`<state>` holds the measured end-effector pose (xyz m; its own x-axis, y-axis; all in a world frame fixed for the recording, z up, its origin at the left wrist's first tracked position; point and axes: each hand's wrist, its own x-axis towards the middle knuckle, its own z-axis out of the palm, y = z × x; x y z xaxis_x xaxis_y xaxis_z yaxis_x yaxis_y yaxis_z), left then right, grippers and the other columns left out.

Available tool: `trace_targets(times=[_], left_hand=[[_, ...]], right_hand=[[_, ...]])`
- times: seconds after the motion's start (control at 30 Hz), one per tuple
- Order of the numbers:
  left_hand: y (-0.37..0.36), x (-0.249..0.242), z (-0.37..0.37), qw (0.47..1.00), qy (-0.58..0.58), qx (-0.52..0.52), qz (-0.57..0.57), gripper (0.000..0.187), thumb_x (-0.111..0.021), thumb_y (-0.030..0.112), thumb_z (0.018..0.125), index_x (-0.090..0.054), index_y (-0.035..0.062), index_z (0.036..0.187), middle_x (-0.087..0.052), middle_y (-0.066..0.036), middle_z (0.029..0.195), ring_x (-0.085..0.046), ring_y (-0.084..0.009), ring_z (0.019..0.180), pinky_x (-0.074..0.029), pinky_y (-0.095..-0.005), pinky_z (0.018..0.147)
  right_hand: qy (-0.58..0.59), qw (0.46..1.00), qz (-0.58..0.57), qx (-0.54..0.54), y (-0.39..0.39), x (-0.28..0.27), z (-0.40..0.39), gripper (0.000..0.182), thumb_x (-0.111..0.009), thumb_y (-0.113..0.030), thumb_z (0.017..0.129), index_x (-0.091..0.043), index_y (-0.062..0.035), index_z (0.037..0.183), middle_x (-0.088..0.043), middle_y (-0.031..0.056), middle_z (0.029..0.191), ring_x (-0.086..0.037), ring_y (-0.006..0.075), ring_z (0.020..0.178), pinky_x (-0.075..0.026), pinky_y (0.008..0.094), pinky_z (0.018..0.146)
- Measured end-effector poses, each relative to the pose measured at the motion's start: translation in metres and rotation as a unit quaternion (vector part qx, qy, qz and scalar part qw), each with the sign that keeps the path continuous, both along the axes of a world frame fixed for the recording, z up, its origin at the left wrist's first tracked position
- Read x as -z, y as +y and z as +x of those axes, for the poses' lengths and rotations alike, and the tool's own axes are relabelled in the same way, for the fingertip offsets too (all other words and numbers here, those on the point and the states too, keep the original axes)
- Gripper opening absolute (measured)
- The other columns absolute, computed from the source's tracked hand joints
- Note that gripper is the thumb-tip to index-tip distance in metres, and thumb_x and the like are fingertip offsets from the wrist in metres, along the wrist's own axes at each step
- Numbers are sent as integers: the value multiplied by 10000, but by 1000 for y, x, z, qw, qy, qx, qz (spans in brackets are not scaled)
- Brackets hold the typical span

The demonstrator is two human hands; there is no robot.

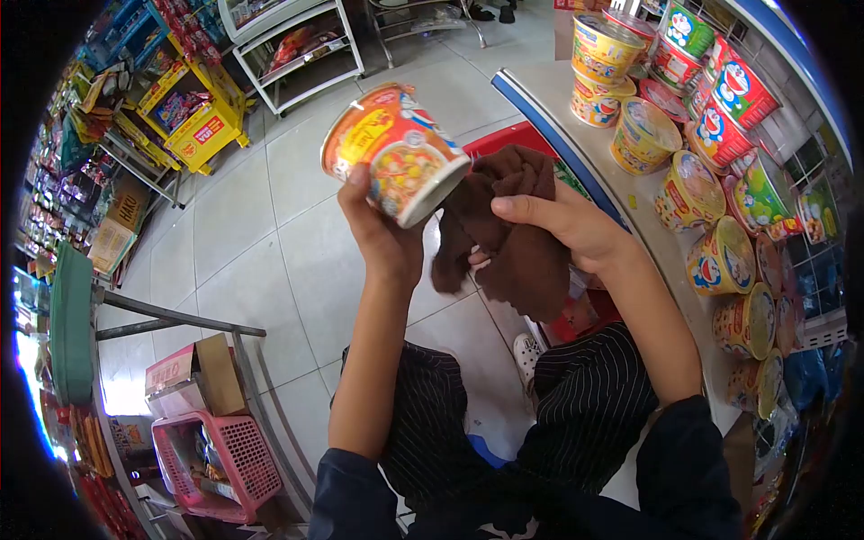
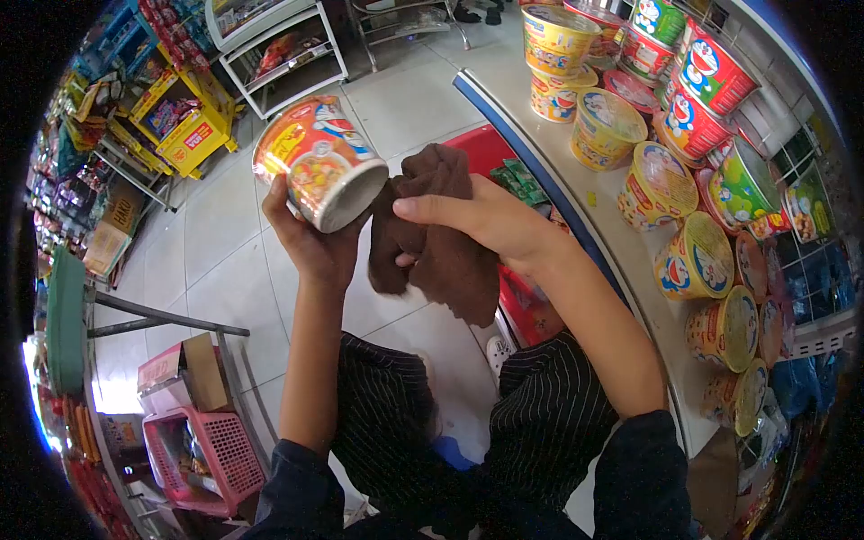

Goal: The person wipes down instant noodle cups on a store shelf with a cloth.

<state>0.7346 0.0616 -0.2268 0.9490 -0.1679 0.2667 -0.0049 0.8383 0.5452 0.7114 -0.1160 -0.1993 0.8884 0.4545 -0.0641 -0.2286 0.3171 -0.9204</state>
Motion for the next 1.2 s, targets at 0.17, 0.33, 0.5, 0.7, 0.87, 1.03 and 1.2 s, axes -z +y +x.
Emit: trace_targets(times=[0.17, 0.33, 0.5, 0.7, 0.87, 1.03, 1.2], left_hand=[[1, -1, 5, 1000, 21, -6, -16, 668, -393, 545, 797, -353, 57, 1251, -499, -124, 1153, -498, -285, 1051, -374, -405, 933], [6, 1, 5, 999, -11, 46, -24, 655, -381, 550, 806, -364, 68, 1250, -498, -112, 1160, -484, -274, 1072, -377, -397, 930], [-7, 15, 7, 990, 82, -89, 71, 618, -474, 458, 822, -326, 84, 1290, -458, -88, 1231, -460, -240, 1117, -379, -410, 918], [-42, 14, -13, 888, -154, -259, 346, 949, -852, 197, 522, -255, -4, 1231, -445, -101, 1165, -481, -177, 1055, -417, -307, 870], [-43, 5, -7, 820, -146, -367, 415, 1005, -871, 244, 472, -245, -15, 1213, -453, -124, 1126, -500, -200, 1019, -409, -302, 871], [-33, 6, -3, 849, -113, -301, 419, 855, -845, 240, 505, -344, -5, 1153, -498, -131, 1099, -554, -205, 929, -466, -323, 787], [-52, 25, -13, 751, -259, -341, 502, 912, -840, 287, 496, -342, 22, 1213, -442, -144, 1157, -477, -267, 1074, -425, -376, 860]], right_hand=[[31, 999, -25, -25, -8, 0, 1, 522, -606, -193, 790, -373, -20, 1224, -484, 124, 1181, -512, 221, 1062, -419, 372, 919], [7, 992, 126, 29, -9, -5, -9, 455, -592, -222, 821, -416, -13, 1185, -553, 98, 1072, -569, 186, 944, -467, 322, 826], [-102, 982, 94, 132, -13, 6, -4, 514, -532, -343, 857, -374, -36, 1238, -510, 83, 1142, -502, 180, 1055, -407, 330, 911], [0, 984, 156, 87, -2, -2, 8, 546, -398, -488, 882, -408, -74, 1237, -505, 61, 1188, -489, 175, 1087, -377, 328, 941], [52, 976, 184, 104, 7, 7, 9, 473, -379, -472, 890, -461, -114, 1188, -519, 58, 1176, -492, 184, 1081, -380, 345, 938], [72, 968, 203, 125, -6, 9, 4, 466, -406, -463, 882, -519, -67, 1099, -576, 86, 1063, -547, 207, 988, -429, 360, 883], [30, 957, 238, 163, -25, 3, 13, 449, -441, -442, 871, -540, -58, 1082, -591, 81, 1054, -570, 218, 954, -449, 353, 856]])
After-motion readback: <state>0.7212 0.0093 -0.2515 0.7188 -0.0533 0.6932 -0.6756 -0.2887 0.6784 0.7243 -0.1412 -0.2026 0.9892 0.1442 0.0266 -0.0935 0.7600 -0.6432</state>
